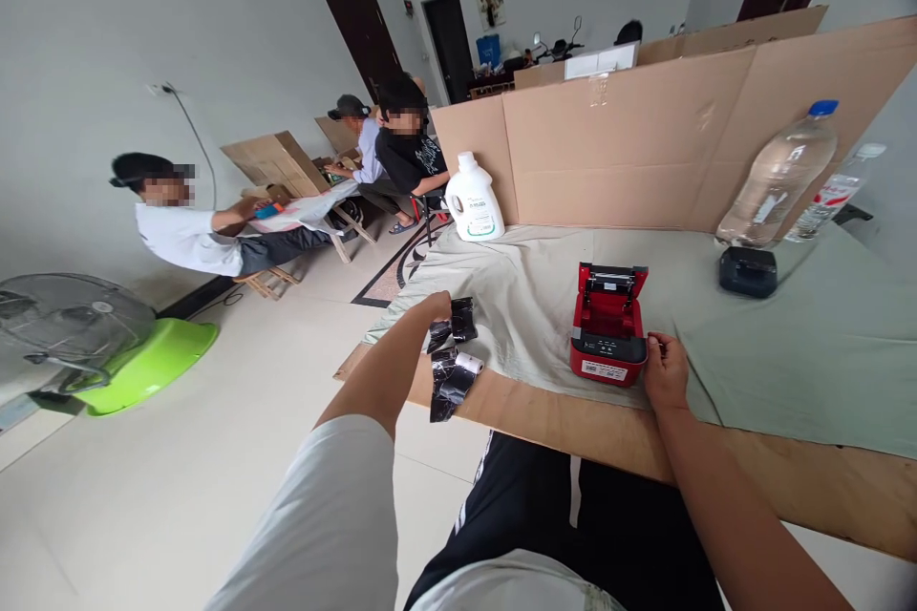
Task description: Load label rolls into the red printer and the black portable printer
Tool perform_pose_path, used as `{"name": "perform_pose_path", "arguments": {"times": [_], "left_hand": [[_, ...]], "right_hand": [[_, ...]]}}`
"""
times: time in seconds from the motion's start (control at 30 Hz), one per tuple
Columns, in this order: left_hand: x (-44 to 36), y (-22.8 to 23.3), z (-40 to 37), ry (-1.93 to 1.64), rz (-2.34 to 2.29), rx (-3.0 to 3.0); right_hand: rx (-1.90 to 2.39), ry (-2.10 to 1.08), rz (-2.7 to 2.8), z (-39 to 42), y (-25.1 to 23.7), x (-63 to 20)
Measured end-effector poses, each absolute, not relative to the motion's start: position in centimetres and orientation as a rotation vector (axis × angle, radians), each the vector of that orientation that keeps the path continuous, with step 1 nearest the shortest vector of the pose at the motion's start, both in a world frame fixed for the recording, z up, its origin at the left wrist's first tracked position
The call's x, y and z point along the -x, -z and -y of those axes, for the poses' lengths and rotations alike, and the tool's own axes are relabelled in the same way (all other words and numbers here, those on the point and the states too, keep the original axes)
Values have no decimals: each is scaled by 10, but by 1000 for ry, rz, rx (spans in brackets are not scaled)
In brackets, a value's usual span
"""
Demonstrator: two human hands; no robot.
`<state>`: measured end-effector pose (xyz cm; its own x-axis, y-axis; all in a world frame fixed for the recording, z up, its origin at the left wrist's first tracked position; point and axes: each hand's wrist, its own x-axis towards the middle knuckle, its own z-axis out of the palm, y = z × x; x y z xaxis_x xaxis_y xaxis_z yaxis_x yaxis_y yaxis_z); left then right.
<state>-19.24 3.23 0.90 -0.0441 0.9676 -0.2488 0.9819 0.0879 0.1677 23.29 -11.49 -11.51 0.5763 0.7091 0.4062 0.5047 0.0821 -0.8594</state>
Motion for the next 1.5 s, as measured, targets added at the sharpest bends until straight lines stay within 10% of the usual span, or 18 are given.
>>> {"name": "perform_pose_path", "arguments": {"times": [0.57, 1.0, 1.5], "left_hand": [[137, -6, -35, -146, -1912, -1890], [6, -101, 44, -64, -565, -1463], [-94, -49, 27, 134, -1212, -2602]], "right_hand": [[1524, -247, 1034, 116, 112, -231], [1176, -234, 1314, 148, 26, -203], [1324, 242, 1707, 164, 26, -202]]}}
